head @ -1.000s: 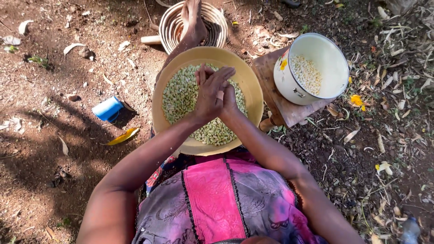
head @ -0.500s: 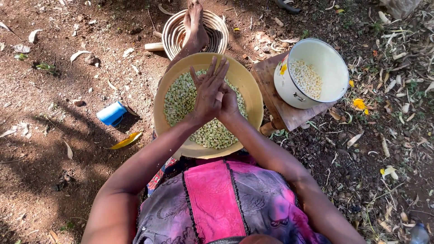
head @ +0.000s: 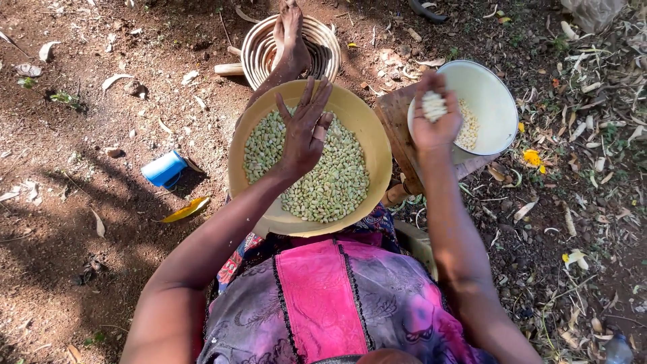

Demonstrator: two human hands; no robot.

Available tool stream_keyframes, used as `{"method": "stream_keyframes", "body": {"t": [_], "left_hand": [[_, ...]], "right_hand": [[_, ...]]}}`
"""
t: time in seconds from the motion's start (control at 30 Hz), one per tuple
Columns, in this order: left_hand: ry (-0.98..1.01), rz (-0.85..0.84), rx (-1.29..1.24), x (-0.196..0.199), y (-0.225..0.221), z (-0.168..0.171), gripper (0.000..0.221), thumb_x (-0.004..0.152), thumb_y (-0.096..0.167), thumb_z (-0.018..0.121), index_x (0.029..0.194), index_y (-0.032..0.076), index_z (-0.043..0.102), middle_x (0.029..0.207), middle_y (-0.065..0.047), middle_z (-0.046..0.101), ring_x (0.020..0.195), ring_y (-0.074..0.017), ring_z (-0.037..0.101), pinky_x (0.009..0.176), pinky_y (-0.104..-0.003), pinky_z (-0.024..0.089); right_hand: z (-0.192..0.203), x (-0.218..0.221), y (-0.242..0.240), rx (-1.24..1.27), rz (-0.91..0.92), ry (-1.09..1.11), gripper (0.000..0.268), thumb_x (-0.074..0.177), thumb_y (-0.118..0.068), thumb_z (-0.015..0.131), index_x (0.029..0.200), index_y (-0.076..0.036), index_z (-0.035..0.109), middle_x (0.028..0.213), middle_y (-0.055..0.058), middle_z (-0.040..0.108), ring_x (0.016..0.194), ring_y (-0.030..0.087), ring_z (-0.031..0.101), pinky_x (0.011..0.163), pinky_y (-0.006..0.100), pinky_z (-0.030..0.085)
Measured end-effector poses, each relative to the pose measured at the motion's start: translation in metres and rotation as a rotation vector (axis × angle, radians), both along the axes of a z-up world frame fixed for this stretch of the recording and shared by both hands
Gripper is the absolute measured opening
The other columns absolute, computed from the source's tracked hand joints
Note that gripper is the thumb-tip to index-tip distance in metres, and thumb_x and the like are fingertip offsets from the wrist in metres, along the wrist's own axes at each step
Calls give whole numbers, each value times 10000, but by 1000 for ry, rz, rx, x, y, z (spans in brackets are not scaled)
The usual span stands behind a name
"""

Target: A person sits on the ground and manually sorts through a large bowl of green seeds, picking out specific ones and transferring them to a white pot.

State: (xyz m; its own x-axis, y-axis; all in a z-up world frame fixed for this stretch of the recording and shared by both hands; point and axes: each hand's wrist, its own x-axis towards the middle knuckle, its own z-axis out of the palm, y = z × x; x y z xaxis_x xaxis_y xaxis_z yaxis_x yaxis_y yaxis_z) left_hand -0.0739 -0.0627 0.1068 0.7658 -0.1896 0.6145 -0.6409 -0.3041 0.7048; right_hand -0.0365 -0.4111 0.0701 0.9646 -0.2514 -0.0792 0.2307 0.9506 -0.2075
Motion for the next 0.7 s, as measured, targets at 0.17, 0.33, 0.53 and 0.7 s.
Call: {"method": "stream_keyframes", "body": {"t": [0.17,0.33,0.53,0.7], "left_hand": [[9,-1,-20,-2,-1,7,462,1159,192,562,1618,180,508,1687,-43,472,1623,-277,297,1232,-710,-152],[19,5,-45,4,-4,6,450,1168,191,555,1616,200,515,1695,-30,459,1625,-277,295,1236,-720,-144],[34,11,-53,18,0,6,452,1174,195,572,1620,226,509,1692,-44,460,1616,-290,304,1238,-727,-138],[389,28,217,43,5,21,538,1087,267,550,1592,155,400,1683,-149,431,1561,-348,404,1252,-712,-69]], "right_hand": [[-24,28,-123,-242,-219,73,423,1032,-285,512,1242,17,720,1263,238,760,1233,414,748,1185,545,643],[-104,38,-169,-1014,-596,648,688,948,-313,1000,1493,-258,584,1553,116,479,1450,400,551,1222,585,439],[-9,-27,13,-1691,-694,326,662,1065,-160,801,1619,-141,441,1619,169,451,1552,356,367,1305,507,276],[-4,-59,106,-2495,-223,29,648,964,-249,772,1517,-57,492,1518,212,473,1386,445,432,1156,592,358]]}}
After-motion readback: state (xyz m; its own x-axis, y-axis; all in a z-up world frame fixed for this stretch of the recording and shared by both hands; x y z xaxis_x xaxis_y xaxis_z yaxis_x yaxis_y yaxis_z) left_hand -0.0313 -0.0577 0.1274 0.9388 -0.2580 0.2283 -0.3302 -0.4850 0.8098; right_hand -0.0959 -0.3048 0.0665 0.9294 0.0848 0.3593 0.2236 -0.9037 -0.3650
